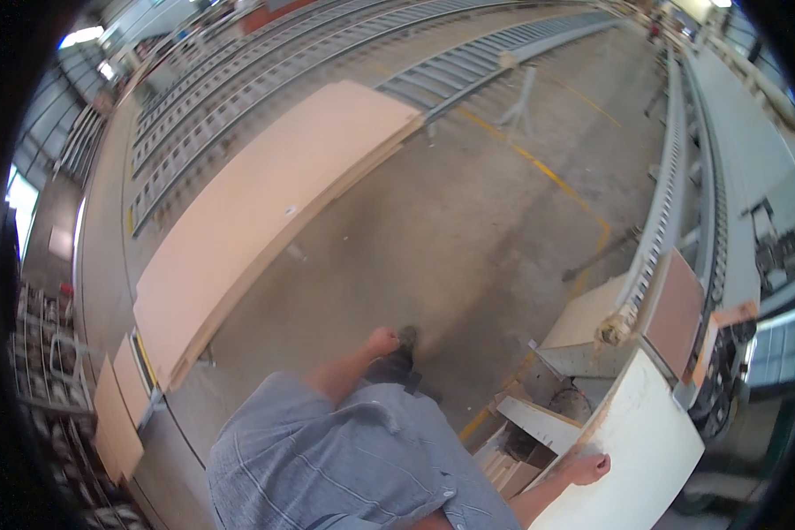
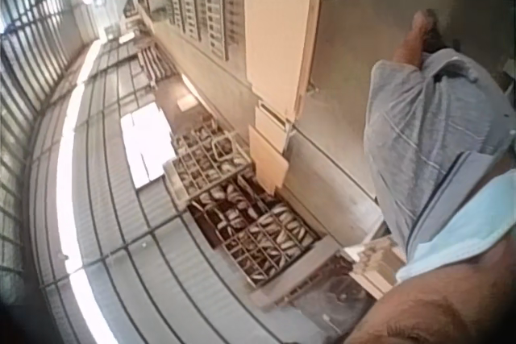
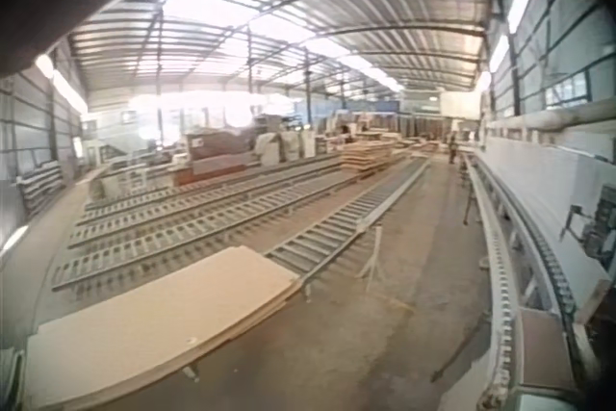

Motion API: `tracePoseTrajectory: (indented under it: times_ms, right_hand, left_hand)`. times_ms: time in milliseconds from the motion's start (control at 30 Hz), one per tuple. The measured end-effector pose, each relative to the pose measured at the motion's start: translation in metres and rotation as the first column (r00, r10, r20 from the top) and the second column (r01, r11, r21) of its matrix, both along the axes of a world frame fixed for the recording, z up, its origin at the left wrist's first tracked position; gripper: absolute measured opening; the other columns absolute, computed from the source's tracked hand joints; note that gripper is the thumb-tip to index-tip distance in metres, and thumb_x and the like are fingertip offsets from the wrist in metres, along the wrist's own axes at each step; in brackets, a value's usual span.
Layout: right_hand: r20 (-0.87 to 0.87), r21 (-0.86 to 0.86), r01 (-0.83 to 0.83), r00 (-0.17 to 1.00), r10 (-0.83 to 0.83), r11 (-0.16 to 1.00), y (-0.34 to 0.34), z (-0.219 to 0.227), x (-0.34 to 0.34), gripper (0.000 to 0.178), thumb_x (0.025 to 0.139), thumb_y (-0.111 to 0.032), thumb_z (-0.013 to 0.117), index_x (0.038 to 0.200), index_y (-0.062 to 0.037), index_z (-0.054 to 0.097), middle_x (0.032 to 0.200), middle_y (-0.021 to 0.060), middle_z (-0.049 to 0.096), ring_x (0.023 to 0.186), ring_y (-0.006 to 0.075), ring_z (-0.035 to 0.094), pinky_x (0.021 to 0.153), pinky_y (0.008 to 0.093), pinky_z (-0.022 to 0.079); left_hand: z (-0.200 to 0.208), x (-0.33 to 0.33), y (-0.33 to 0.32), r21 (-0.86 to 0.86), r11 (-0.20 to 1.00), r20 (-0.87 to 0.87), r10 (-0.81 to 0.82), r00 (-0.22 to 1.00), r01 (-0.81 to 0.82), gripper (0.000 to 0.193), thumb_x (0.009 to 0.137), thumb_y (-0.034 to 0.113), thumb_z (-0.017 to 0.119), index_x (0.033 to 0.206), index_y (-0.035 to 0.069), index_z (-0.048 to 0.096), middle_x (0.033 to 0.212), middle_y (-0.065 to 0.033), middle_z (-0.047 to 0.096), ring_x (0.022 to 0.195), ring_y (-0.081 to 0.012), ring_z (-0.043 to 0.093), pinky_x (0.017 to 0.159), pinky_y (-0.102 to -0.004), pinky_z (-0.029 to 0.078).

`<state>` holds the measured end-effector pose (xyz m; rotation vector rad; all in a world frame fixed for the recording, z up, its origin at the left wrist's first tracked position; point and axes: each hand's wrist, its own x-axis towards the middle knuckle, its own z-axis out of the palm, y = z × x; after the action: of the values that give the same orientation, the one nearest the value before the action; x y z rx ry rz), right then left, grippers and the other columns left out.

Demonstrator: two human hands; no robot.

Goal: The person catches wooden panels exiting a machine conveyor and stacks them onto a pile by hand, then processes smaller wooden boards on a table using a wooden block and stacks them.

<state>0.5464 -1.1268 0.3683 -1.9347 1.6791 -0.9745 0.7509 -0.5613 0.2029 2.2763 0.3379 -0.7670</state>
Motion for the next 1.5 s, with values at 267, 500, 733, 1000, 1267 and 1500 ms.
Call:
tracePoseTrajectory:
  times_ms: [267,500,733,1000,1267,1500]
  right_hand:
    - [-0.057,-0.001,0.024,0.998,-0.024,1.0,-0.02,0.0,-0.01,0.034,0.089,-0.032,0.052,0.105,-0.0067,0.068,0.107,0.0132,0.069,0.094,0.0312,0.065,0.082,0.0391,0.05]
    - [-0.385,-0.273,0.079,0.904,-0.185,0.959,0.09,0.026,0.057,0.035,0.086,-0.031,0.054,0.108,-0.0079,0.067,0.105,0.0135,0.068,0.093,0.0345,0.066,0.077,0.0475,0.052]
    - [-0.183,0.013,-0.615,0.774,0.607,0.788,0.228,-0.1,0.143,0.031,0.082,-0.016,0.058,0.109,-0.0012,0.061,0.1,0.0124,0.066,0.09,0.0287,0.063,0.081,0.0421,0.05]
    - [0.229,0.971,-0.22,0.728,0.646,-0.096,0.335,-0.195,0.195,0.016,0.084,-0.022,0.063,0.097,-0.013,0.061,0.076,0.0048,0.062,0.07,0.0213,0.062,0.058,0.0361,0.049]
    - [0.236,0.964,-0.214,0.419,0.877,-0.157,0.458,-0.175,0.35,0.015,0.088,-0.016,0.056,0.1,-0.0073,0.058,0.08,0.0085,0.06,0.063,0.0218,0.06,0.052,0.0335,0.048]
    - [0.309,0.931,-0.27,0.221,0.925,-0.247,0.638,-0.155,0.452,0.016,0.089,-0.012,0.053,0.103,-0.0046,0.055,0.082,0.0093,0.058,0.059,0.0196,0.057,0.048,0.029,0.045]
  left_hand:
    - [0.0,-0.025,0.011,-0.118,0.985,0.072,0.132,0.989,-0.123,0.026,0.074,0.02,0.057,0.091,0.006,0.071,0.097,-0.0202,0.069,0.093,-0.0373,0.066,0.081,-0.0443,0.053]
    - [-0.013,-0.034,0.088,-0.187,0.955,0.145,0.259,0.955,-0.23,0.028,0.075,0.021,0.058,0.096,0.006,0.07,0.099,-0.0191,0.069,0.096,-0.0369,0.065,0.083,-0.0445,0.052]
    - [-0.04,-0.063,0.219,-0.073,0.889,0.016,0.454,0.891,-0.452,0.027,0.074,0.02,0.059,0.095,0.007,0.071,0.099,-0.0196,0.069,0.097,-0.0376,0.065,0.084,-0.0449,0.052]
    - [-0.019,-0.064,0.295,-0.099,0.724,0.112,0.69,0.715,-0.683,0.028,0.074,0.02,0.06,0.095,0.006,0.071,0.1,-0.0206,0.068,0.097,-0.0369,0.065,0.085,-0.045,0.052]
    - [-0.028,-0.112,0.324,-0.13,0.427,0.028,0.904,0.427,-0.895,0.025,0.075,0.021,0.061,0.09,0.004,0.07,0.097,-0.0202,0.069,0.094,-0.0376,0.065,0.083,-0.0452,0.052]
    - [-0.035,-0.139,0.353,-0.073,0.15,0.114,0.983,0.141,-0.986,0.023,0.076,0.023,0.063,0.088,0.003,0.07,0.091,-0.0203,0.069,0.088,-0.0353,0.066,0.078,-0.0434,0.052]
